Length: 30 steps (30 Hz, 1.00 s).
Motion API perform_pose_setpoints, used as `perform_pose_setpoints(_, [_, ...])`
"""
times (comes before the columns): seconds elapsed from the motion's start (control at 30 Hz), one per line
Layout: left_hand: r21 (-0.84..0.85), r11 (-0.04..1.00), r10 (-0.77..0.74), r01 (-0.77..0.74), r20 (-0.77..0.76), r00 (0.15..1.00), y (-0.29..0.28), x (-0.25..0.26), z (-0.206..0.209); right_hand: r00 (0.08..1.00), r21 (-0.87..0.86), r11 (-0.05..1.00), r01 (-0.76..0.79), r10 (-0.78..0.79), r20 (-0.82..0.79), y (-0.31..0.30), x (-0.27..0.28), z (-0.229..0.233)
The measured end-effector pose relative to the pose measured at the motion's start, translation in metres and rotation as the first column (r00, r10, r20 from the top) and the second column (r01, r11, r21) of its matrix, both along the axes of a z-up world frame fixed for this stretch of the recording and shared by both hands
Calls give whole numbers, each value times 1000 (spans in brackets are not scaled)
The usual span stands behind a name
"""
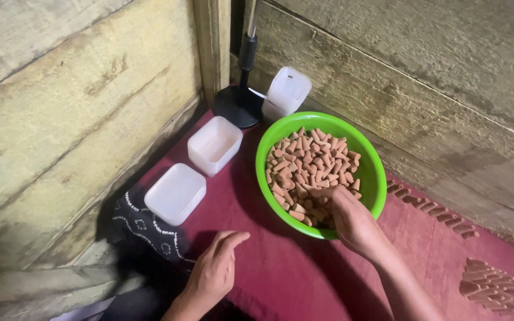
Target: The person places incense cones into a plastic container by hand, arranging them until the container is full.
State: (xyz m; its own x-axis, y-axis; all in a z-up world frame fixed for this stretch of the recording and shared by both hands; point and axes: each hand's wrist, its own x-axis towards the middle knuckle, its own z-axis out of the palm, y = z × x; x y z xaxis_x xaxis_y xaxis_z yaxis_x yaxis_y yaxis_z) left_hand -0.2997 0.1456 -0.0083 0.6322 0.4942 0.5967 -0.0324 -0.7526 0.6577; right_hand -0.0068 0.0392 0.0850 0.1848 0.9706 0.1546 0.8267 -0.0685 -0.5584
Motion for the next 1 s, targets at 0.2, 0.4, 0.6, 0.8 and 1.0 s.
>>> perform_pose_setpoints(0.2, [119,964,223,-237,119,968,38,-19,38,980,78,977,-201,199,28,70,-10,37])
perform_pose_setpoints(0.4, [138,882,471,-450,-227,852,113,0,107,837,279,833,-478,336,433,165,-41,32])
perform_pose_setpoints(0.6, [159,915,400,-371,-485,778,146,34,99,737,168,805,-569,408,540,221,-49,-19])
perform_pose_setpoints(0.8, [156,905,415,-396,-534,737,157,42,74,722,125,780,-614,489,490,220,-45,-16])
perform_pose_setpoints(1.0, [64,900,409,-432,-468,783,148,41,87,755,199,759,-620,507,416,203,-46,10])
